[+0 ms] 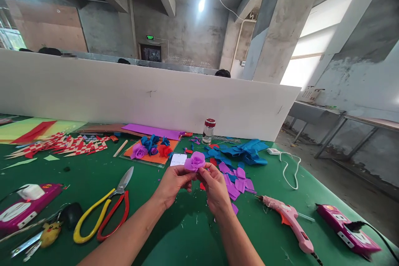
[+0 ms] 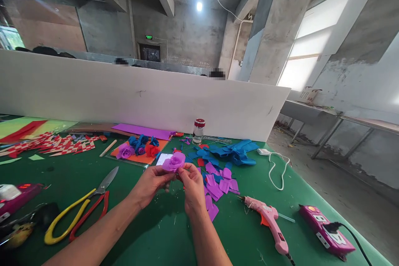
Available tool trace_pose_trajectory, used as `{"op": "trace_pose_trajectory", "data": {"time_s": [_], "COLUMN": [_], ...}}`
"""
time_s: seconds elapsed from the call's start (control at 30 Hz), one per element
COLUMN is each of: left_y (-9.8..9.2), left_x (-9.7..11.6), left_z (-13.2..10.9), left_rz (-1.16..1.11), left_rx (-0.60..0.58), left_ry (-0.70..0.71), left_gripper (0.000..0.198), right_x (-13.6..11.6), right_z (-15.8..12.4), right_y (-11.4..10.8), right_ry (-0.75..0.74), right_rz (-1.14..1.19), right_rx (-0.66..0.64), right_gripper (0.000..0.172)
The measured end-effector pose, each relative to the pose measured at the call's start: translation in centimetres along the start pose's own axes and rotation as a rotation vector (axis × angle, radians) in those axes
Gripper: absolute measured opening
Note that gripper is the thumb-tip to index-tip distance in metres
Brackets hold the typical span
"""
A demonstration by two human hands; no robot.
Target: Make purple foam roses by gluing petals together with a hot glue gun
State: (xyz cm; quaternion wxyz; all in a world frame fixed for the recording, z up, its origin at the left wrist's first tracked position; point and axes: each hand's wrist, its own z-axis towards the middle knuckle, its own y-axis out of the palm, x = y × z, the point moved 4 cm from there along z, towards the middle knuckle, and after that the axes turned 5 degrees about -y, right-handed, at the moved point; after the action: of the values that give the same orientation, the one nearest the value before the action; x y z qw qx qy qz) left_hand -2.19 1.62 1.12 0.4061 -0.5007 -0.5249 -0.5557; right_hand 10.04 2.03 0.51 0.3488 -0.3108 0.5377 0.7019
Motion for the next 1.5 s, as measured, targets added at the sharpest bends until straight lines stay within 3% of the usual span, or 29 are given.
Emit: {"op": "trace_pose_trajectory", "data": {"time_s": [0.6, 0.93, 1.27, 1.5], "left_y": [0.1, 0.5, 0.3, 0.8], "left_x": [-0.7, -0.5, 0.2, -0.3], "left_z": [0.3, 0.0, -0.2, -0.3], "left_rz": [-0.044, -0.128, -0.127, -0.118], "left_rx": [-0.001, -0.005, 0.033, 0.029], "left_ry": [0.039, 0.017, -0.012, 0.002], "left_gripper": [0.029, 0.036, 0.049, 0.043], "right_x": [-0.1, -0.1, 0.8, 0.9], "right_z": [0.0, 0.2, 0.4, 0.4], "right_y": [-0.1, -0.3, -1.0, -1.0], "right_ry": [0.027, -0.01, 0.187, 0.164], "right_rz": [0.013, 0.015, 0.067, 0.032], "right_rx": [0.072, -0.01, -0.055, -0.023], "right_gripper": [0.026, 0.034, 0.037, 0.045]}}
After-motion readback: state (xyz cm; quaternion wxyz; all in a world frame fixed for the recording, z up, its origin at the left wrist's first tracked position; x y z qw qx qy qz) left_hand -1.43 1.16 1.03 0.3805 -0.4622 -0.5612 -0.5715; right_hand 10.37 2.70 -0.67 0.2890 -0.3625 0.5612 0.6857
